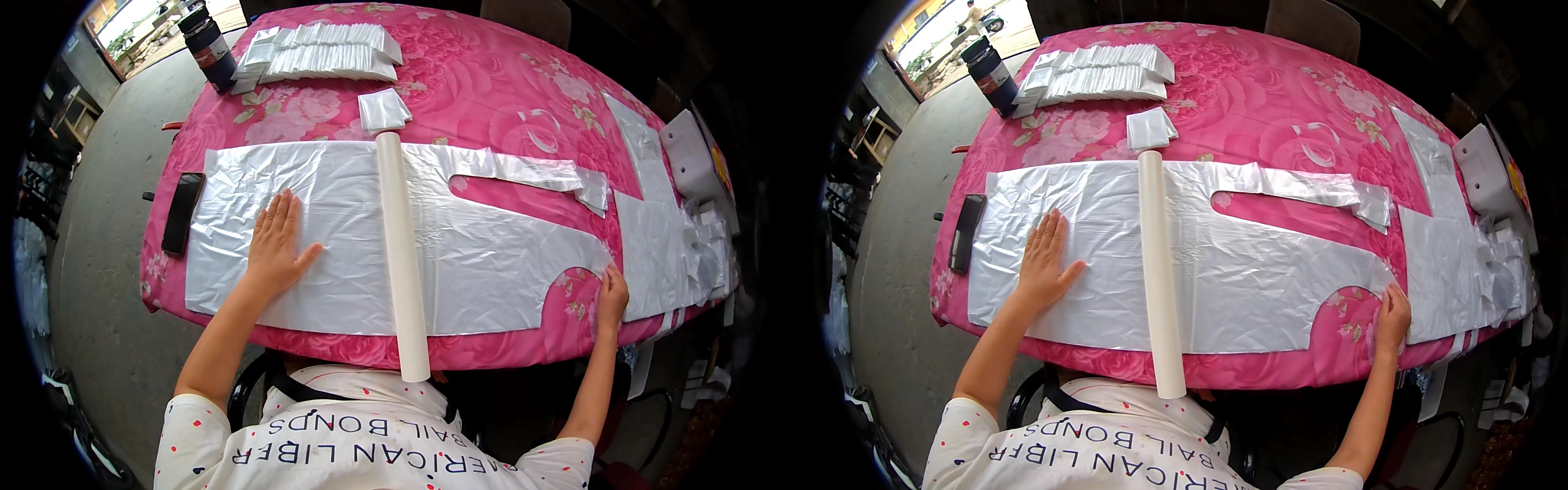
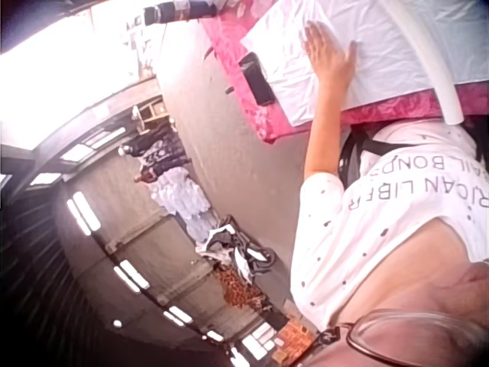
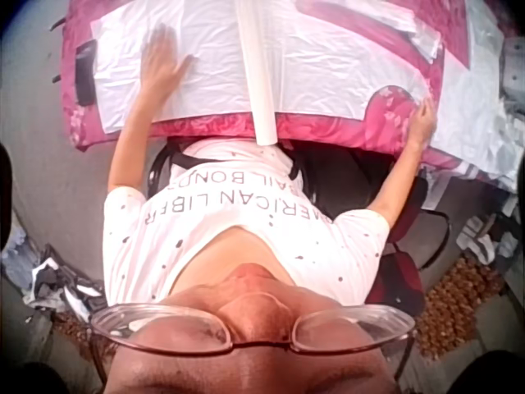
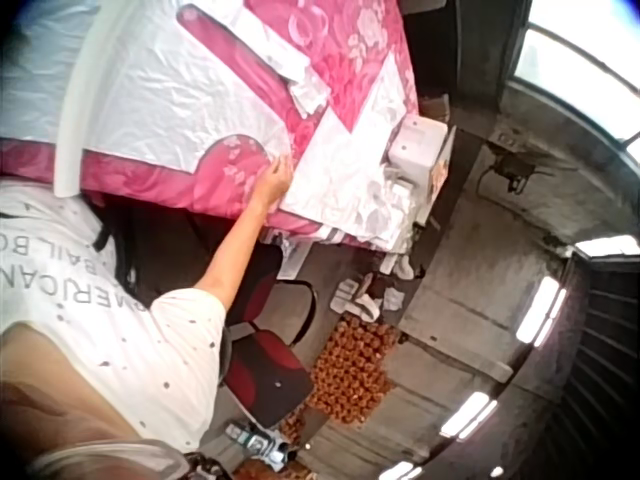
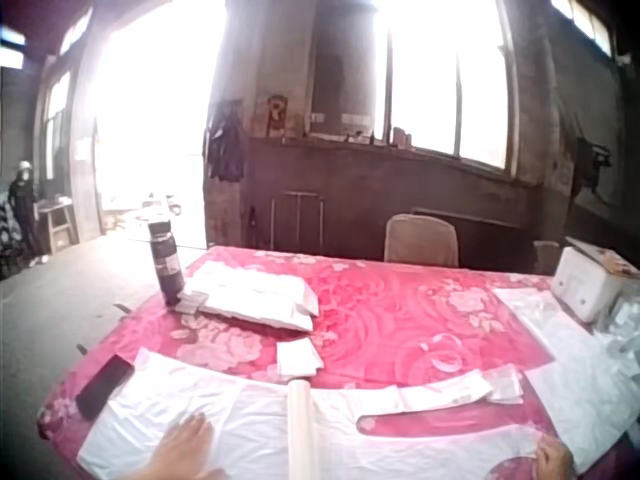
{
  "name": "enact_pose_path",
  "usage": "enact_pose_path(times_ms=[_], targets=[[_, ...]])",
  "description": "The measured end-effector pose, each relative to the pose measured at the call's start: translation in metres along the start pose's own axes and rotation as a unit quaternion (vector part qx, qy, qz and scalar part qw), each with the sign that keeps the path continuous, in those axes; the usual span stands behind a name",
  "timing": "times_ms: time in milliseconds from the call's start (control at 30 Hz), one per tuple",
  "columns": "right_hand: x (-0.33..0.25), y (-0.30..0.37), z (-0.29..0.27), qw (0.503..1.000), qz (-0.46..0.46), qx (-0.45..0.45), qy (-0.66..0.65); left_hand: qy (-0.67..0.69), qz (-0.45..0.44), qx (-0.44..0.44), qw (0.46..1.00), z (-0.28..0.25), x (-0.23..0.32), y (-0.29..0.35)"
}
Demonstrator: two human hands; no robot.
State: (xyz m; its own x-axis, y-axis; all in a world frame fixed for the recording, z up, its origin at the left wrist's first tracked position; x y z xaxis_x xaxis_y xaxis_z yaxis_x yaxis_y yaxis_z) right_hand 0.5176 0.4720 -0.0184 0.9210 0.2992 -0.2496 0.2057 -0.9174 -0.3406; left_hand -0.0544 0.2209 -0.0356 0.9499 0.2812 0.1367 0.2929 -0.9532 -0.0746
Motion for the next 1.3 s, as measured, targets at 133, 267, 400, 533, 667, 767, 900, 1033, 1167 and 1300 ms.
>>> enact_pose_path(times_ms=[133, 267, 400, 533, 667, 767, 900, 1033, 1167, 1300], targets=[[-0.025, -0.007, -0.022, 0.995, -0.077, 0.067, -0.004, -0.002, -0.005, -0.006, 1.0, -0.002, 0.003, 0.0], [-0.018, -0.017, -0.023, 0.988, 0.08, -0.006, -0.132, -0.006, -0.002, -0.001, 1.0, 0.001, 0.001, 0.0], [-0.03, -0.023, -0.027, 0.987, 0.11, -0.06, -0.105, 0.082, 0.059, 0.092, 0.991, -0.02, 0.021, 0.003], [-0.084, -0.019, -0.035, 0.976, 0.084, -0.003, -0.201, 0.289, 0.153, 0.086, 0.941, -0.047, 0.09, 0.006], [-0.214, 0.009, -0.029, 0.946, 0.026, -0.057, -0.318, 0.544, 0.118, -0.107, 0.823, -0.029, 0.145, 0.009], [-0.306, 0.048, -0.019, 0.917, -0.073, -0.141, -0.367, 0.73, -0.02, -0.273, 0.626, -0.004, 0.172, 0.011], [-0.385, 0.11, -0.017, 0.853, -0.295, -0.204, -0.379, 0.729, -0.103, -0.353, 0.578, 0.007, 0.169, 0.018], [-0.376, 0.131, -0.028, 0.884, -0.279, -0.13, -0.353, 0.701, -0.135, -0.336, 0.615, 0.015, 0.096, 0.022], [-0.336, 0.14, -0.011, 0.956, -0.105, -0.228, -0.153, 0.667, -0.202, -0.274, 0.663, 0.007, -0.017, 0.037], [-0.327, 0.163, 0.023, 0.913, -0.031, -0.387, -0.129, 0.61, -0.228, -0.277, 0.707, 0.0, -0.066, 0.05]])
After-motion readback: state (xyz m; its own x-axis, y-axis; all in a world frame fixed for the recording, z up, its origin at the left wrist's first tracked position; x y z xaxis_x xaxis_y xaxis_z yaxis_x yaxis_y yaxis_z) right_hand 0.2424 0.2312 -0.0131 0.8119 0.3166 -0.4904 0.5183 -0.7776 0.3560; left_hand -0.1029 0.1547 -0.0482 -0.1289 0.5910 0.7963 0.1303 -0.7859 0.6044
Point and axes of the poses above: each hand's wrist, its own y-axis away from the middle knuckle, its own z-axis out of the palm, x = y × z, the point moved 8 cm from there along -y, towards the middle knuckle, and after that the axes turned 1 degree about -x, right-handed, at the moved point
